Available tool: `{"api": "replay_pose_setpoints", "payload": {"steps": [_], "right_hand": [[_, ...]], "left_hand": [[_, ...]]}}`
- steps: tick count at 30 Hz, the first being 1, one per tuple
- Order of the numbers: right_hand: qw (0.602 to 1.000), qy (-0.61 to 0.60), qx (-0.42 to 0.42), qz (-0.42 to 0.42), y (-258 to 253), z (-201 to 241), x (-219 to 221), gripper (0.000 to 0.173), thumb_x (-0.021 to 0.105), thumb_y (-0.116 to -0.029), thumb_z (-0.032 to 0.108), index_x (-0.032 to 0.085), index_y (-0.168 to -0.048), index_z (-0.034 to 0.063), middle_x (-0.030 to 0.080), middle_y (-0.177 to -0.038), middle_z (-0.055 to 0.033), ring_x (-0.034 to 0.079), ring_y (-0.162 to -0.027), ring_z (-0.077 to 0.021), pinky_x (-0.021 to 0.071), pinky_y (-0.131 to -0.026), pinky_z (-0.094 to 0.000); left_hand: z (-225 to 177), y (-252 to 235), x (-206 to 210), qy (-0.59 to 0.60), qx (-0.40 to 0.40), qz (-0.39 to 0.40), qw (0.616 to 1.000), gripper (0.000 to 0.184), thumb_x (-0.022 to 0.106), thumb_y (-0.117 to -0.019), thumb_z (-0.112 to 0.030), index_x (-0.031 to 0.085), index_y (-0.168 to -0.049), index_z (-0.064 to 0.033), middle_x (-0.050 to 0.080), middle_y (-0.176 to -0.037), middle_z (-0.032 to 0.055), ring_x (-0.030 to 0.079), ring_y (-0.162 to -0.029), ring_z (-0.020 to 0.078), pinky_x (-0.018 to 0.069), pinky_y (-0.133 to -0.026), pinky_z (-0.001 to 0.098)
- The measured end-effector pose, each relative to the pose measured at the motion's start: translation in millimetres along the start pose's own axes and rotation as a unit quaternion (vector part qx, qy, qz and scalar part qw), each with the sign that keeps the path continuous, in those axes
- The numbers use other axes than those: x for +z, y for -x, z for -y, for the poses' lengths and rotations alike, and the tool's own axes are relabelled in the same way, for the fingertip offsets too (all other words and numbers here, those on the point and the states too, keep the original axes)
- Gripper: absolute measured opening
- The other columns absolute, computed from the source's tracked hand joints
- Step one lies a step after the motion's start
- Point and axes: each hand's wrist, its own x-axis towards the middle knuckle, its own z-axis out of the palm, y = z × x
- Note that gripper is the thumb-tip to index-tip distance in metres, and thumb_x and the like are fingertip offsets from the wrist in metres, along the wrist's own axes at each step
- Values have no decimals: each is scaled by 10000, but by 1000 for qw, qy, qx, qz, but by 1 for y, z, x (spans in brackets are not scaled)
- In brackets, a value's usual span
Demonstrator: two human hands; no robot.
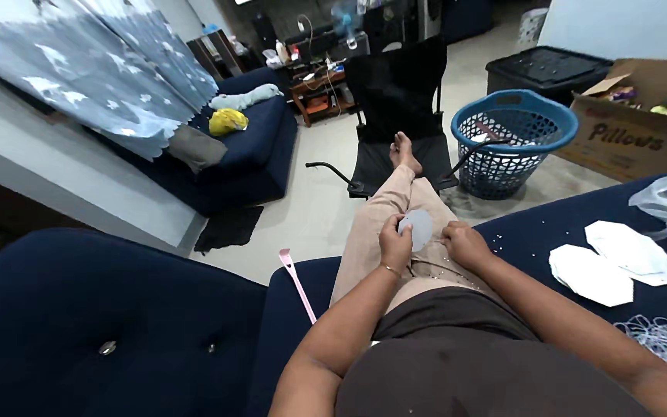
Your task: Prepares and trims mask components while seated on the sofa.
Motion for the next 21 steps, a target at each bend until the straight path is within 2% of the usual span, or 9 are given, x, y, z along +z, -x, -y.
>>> {"api": "replay_pose_setpoints", "payload": {"steps": [2,5,8,12,15,21], "right_hand": [[999,-32,5,-15,2,-5,-2,219,600,-1001,136,703,-1074,-43,654,-1142,-233,611,-1156,-397,484,-992,-557],[991,-102,2,-82,14,-9,-12,203,624,-974,119,710,-1043,-52,667,-1069,-239,649,-1024,-391,509,-922,-558],[978,-136,-36,-154,29,-7,-22,198,641,-963,121,715,-1023,-53,672,-1048,-240,662,-930,-379,536,-848,-544],[957,-143,-104,-230,41,5,-29,186,652,-941,132,730,-956,-37,690,-1003,-212,679,-891,-339,562,-786,-501],[949,-147,-131,-244,43,14,-26,176,664,-933,142,728,-928,-22,682,-1006,-192,672,-880,-305,566,-763,-464],[954,-131,-133,-236,42,19,-19,151,674,-927,131,739,-917,-4,685,-998,-180,674,-883,-311,566,-765,-471]], "left_hand": [[0,1,0,9,11,11,1000,295,591,-995,-32,613,-1264,89,661,-1239,227,655,-1148,249,517,-1027,385],[1,1,2,24,30,37,999,296,597,-985,-22,611,-1254,101,662,-1226,235,659,-1132,246,522,-1017,378],[-1,5,5,21,27,79,996,304,604,-986,-36,613,-1259,97,663,-1229,234,654,-1140,247,513,-1027,380],[-1,9,8,18,41,111,993,297,634,-982,-52,626,-1244,88,679,-1177,224,670,-1076,239,531,-982,381],[1,11,9,26,47,130,990,280,641,-974,-45,637,-1230,68,691,-1138,194,681,-1019,207,549,-941,364],[4,11,9,39,61,137,988,253,641,-972,-38,648,-1201,69,698,-1104,184,688,-987,191,561,-920,355]]}}
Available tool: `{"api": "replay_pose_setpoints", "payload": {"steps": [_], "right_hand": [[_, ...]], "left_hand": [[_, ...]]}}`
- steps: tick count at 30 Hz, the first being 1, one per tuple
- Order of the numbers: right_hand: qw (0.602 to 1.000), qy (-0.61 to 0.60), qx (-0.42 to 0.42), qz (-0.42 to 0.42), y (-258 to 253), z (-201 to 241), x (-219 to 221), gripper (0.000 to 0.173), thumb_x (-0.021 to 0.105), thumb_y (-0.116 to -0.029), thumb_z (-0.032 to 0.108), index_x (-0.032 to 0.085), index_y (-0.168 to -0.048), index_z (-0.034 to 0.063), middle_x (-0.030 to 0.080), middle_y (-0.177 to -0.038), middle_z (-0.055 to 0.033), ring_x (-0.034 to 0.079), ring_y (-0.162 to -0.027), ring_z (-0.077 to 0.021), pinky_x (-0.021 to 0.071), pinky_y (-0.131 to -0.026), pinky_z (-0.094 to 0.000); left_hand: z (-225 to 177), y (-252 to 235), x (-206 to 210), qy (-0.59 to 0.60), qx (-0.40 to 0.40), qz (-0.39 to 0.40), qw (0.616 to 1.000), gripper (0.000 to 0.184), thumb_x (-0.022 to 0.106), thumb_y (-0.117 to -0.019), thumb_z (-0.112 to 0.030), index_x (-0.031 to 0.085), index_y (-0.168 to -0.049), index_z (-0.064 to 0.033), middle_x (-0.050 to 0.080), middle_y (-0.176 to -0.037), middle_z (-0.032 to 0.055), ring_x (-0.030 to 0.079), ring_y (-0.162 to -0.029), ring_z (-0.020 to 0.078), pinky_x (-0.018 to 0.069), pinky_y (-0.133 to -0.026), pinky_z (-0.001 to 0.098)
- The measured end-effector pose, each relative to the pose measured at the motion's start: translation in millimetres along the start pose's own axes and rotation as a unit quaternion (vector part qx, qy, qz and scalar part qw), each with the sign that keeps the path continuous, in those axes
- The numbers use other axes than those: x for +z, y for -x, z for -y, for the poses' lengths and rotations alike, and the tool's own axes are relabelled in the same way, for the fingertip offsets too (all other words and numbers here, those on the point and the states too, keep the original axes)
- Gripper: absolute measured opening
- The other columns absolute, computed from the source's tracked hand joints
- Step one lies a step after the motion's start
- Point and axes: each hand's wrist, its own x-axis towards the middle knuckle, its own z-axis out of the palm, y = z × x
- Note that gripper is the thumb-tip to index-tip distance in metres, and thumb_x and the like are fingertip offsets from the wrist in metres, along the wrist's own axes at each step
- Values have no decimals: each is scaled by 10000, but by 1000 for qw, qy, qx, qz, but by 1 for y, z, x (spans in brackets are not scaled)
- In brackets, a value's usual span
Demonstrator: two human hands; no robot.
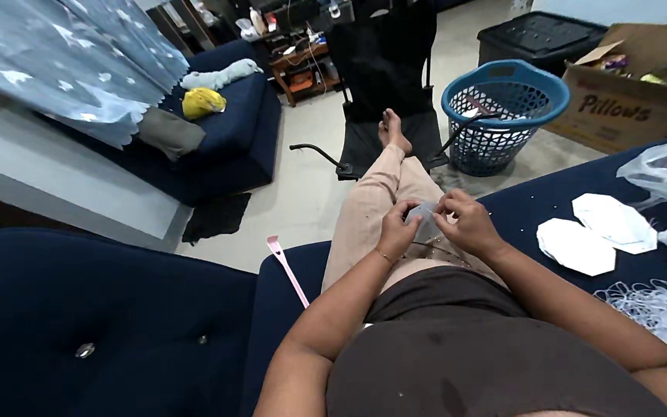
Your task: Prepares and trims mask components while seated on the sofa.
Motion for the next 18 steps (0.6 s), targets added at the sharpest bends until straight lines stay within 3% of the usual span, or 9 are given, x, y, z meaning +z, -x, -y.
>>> {"api": "replay_pose_setpoints", "payload": {"steps": [11,18], "right_hand": [[1000,3,-16,-9,0,4,4,155,661,-919,128,733,-900,-9,691,-969,-177,681,-848,-301,572,-741,-455],[1000,11,0,-10,0,5,3,173,651,-919,125,733,-911,-27,690,-965,-186,682,-843,-316,572,-738,-478]], "left_hand": [[5,0,3,-82,81,-16,993,221,645,-953,-38,694,-1146,59,707,-1097,189,693,-1003,218,561,-937,371],[4,1,4,-89,79,-15,993,230,638,-957,-37,689,-1159,60,705,-1107,189,692,-1016,224,559,-948,375]]}}
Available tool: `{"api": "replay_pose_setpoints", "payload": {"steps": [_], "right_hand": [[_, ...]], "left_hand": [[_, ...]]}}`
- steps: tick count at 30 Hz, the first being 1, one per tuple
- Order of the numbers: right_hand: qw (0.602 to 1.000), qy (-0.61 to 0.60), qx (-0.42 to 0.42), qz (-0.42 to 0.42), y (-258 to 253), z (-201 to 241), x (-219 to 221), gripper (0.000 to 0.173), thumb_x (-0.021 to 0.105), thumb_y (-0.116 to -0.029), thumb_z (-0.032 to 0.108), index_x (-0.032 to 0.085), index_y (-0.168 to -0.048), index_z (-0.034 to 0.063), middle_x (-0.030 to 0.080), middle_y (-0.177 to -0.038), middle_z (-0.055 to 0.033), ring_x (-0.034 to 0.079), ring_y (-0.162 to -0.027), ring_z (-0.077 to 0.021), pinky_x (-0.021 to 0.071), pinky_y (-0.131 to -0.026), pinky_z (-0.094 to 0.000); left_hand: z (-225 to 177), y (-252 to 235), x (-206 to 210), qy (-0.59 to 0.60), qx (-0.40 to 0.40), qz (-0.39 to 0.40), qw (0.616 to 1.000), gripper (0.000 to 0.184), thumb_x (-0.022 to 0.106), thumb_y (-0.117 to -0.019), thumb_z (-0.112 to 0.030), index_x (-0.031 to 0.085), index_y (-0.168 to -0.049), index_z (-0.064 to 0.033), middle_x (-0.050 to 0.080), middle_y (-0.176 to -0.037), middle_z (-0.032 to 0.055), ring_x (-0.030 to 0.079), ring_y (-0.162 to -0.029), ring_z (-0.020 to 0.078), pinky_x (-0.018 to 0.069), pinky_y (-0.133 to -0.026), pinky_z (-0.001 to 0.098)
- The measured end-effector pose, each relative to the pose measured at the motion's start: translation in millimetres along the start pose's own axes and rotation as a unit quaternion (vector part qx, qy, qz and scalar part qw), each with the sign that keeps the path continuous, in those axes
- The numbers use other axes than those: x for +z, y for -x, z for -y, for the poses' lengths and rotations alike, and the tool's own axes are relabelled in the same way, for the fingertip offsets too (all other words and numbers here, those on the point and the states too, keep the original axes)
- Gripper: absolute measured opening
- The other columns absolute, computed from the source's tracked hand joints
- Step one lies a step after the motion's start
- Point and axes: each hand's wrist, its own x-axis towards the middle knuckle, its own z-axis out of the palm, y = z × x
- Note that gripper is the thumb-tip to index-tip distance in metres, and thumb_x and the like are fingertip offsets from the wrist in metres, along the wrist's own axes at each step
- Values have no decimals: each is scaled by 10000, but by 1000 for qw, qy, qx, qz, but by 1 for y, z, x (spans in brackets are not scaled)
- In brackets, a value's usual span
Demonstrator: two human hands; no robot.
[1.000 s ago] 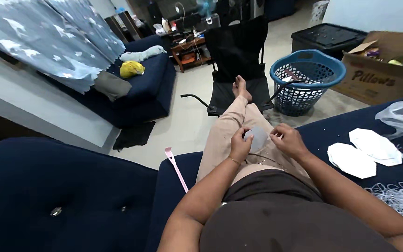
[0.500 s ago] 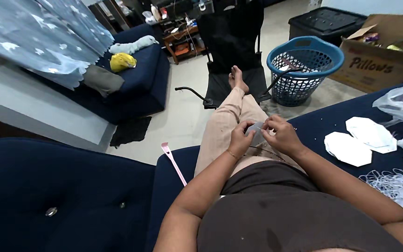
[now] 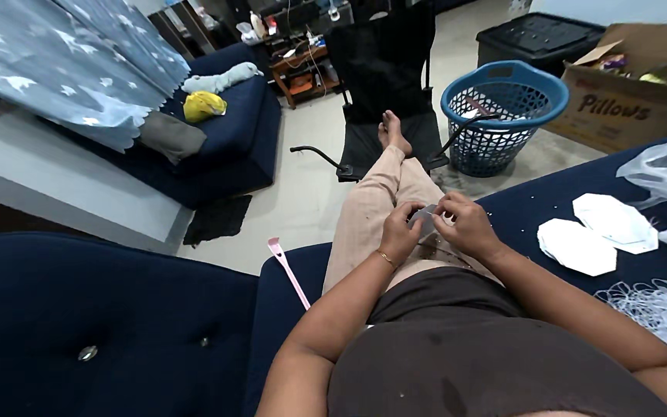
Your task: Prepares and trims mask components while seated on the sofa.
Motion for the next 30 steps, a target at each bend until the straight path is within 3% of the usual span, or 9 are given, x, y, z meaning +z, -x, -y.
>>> {"api": "replay_pose_setpoints", "payload": {"steps": [15,30], "right_hand": [[1000,-11,-8,-5,2,0,1,171,639,-916,138,735,-895,-1,685,-927,-157,666,-792,-267,561,-696,-422],[1000,-18,17,-7,1,-1,3,174,641,-924,140,733,-894,-4,685,-935,-160,664,-792,-270,559,-702,-438]], "left_hand": [[1,0,1,-8,14,-4,1000,229,638,-952,-33,694,-1153,62,707,-1099,193,697,-1003,230,561,-942,375],[1,1,2,-21,13,6,1000,236,637,-950,-33,696,-1164,48,707,-1112,186,694,-1019,236,556,-954,392]]}}
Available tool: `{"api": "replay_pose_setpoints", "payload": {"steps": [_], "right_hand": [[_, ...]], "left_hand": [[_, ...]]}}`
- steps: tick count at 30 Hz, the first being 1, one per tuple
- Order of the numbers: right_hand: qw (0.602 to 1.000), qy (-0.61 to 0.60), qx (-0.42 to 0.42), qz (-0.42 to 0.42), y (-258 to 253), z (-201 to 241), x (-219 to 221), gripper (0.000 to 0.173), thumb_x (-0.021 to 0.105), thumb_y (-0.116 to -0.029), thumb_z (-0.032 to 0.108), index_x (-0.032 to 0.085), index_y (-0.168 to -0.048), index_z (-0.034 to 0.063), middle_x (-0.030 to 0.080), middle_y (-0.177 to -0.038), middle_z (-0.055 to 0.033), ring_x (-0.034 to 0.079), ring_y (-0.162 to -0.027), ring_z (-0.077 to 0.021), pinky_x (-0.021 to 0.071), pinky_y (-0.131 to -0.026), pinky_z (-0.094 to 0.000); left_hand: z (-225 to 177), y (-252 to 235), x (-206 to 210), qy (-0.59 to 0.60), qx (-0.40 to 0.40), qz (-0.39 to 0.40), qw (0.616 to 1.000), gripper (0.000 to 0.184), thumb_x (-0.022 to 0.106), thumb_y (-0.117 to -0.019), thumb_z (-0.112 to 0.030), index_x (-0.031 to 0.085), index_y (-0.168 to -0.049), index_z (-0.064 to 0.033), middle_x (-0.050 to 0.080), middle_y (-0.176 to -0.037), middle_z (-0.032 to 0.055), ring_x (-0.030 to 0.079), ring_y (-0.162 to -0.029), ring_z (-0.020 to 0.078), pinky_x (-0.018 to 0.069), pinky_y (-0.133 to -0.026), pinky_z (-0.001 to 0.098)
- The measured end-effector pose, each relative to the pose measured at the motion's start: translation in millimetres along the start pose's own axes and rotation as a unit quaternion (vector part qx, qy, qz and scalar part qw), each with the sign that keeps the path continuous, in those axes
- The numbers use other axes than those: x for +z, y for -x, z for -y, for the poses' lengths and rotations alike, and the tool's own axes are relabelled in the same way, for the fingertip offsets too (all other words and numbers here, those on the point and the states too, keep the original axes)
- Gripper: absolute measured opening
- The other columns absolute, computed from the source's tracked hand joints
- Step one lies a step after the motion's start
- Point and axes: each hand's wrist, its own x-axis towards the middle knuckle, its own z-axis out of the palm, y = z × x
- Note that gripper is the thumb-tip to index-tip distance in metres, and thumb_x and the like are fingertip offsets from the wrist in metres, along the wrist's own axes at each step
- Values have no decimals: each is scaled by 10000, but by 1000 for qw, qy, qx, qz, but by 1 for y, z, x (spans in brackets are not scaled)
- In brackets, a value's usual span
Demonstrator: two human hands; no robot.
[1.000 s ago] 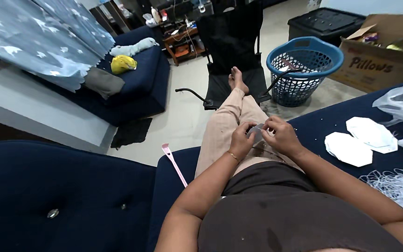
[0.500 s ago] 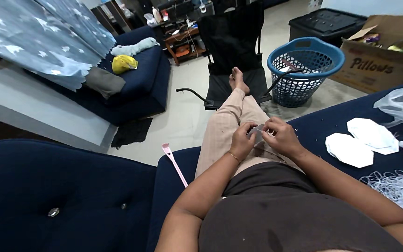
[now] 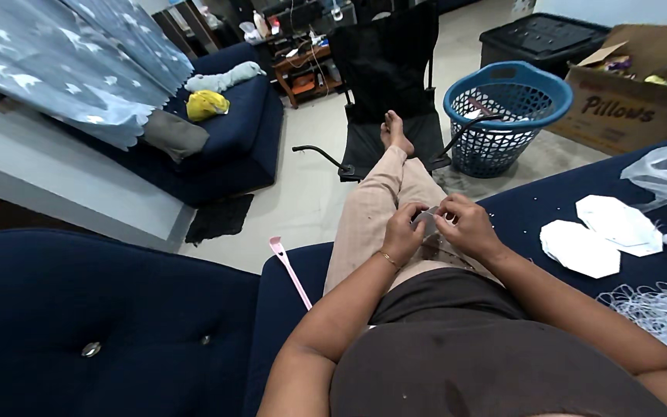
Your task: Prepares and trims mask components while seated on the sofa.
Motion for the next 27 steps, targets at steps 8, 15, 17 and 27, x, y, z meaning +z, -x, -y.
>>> {"api": "replay_pose_setpoints", "payload": {"steps": [8,15,17,27], "right_hand": [[1000,14,-9,5,-1,1,1,180,644,-927,135,732,-930,-22,689,-982,-192,677,-813,-300,572,-719,-453],[1000,-9,2,-17,1,-5,-5,256,663,-953,244,730,-923,-1,675,-955,-167,654,-772,-245,557,-682,-397],[999,-28,36,-20,0,-9,-11,320,673,-969,294,706,-900,-17,660,-928,-165,634,-768,-234,538,-687,-398],[929,-201,273,150,0,-21,-29,404,734,-957,228,604,-1249,-19,642,-1179,-176,669,-865,-230,579,-752,-410]], "left_hand": [[-7,-1,-2,-21,30,13,999,264,626,-953,-33,702,-1191,53,704,-1118,206,690,-1027,241,548,-958,364],[-9,-1,-6,-45,44,36,997,169,646,-943,-50,755,-1010,61,717,-1016,194,695,-942,231,559,-894,352],[-12,-2,-8,-77,33,95,992,187,641,-953,-68,751,-1018,68,713,-1067,213,691,-1005,272,542,-943,398],[-10,0,-7,-146,132,118,973,176,663,-926,-38,782,-1048,5,715,-1064,198,685,-1044,316,537,-970,445]]}}
